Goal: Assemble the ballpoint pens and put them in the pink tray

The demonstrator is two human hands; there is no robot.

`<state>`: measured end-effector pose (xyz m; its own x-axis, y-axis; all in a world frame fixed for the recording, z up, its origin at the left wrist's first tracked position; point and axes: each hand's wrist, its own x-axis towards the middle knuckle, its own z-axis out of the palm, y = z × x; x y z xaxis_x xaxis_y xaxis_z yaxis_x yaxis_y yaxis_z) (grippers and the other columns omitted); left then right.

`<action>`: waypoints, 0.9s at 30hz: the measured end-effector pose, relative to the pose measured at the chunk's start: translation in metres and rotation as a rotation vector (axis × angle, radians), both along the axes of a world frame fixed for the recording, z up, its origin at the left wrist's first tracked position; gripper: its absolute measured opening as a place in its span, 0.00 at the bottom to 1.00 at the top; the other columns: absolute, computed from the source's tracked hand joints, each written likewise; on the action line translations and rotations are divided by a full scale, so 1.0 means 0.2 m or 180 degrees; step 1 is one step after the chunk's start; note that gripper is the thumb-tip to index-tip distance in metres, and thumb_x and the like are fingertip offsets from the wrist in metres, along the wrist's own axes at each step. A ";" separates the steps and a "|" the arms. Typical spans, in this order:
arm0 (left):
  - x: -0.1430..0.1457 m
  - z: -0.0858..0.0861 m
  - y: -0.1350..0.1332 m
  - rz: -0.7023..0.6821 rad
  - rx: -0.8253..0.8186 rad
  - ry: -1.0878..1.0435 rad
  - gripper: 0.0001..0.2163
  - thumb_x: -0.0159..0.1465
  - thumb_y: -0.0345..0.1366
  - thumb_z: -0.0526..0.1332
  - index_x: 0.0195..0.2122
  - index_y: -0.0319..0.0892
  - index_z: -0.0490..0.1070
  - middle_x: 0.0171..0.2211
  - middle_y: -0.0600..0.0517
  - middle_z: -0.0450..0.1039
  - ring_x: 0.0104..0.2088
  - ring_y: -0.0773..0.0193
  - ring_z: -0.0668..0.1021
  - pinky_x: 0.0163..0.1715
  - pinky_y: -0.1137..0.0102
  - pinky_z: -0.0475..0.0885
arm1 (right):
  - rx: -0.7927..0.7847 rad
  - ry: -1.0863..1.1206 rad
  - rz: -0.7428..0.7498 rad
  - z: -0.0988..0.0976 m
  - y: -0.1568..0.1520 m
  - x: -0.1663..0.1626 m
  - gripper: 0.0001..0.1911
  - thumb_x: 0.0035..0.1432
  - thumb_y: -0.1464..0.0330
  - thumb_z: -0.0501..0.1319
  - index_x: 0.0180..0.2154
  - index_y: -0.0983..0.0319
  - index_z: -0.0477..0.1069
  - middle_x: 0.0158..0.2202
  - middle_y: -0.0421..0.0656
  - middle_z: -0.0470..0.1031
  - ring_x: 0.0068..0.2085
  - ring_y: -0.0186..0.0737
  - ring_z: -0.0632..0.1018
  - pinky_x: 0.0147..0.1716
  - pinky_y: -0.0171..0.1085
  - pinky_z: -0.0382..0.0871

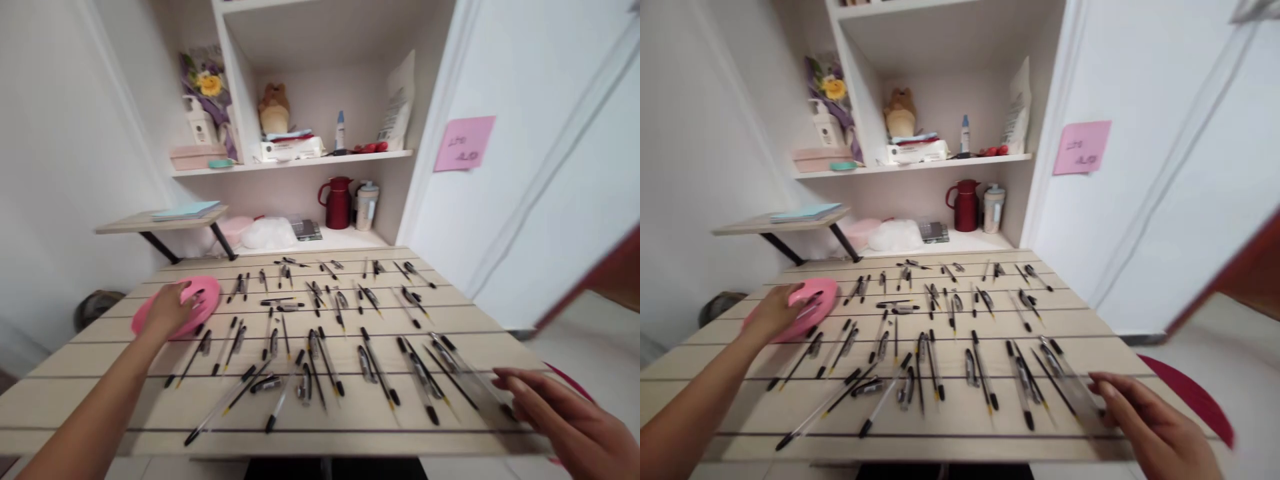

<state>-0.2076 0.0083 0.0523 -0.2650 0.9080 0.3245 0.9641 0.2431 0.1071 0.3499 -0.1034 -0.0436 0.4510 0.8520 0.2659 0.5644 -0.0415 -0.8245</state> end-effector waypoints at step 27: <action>1.21 -0.30 -0.34 -0.3315 0.0296 -0.0604 0.15 0.58 0.37 0.55 0.46 0.48 0.69 0.46 0.47 0.69 0.48 0.56 0.71 0.46 0.64 0.70 | -0.1031 -0.1730 -0.0292 0.01 0.04 -0.09 0.08 0.52 0.65 0.52 0.27 0.60 0.66 0.27 0.41 0.69 0.26 0.37 0.70 0.24 0.33 0.53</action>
<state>0.0338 -0.0591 -0.0075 0.5753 0.6900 0.4392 0.6576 -0.7095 0.2533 0.3322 -0.0953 -0.0414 0.3991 0.8919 0.2127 0.8809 -0.3085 -0.3590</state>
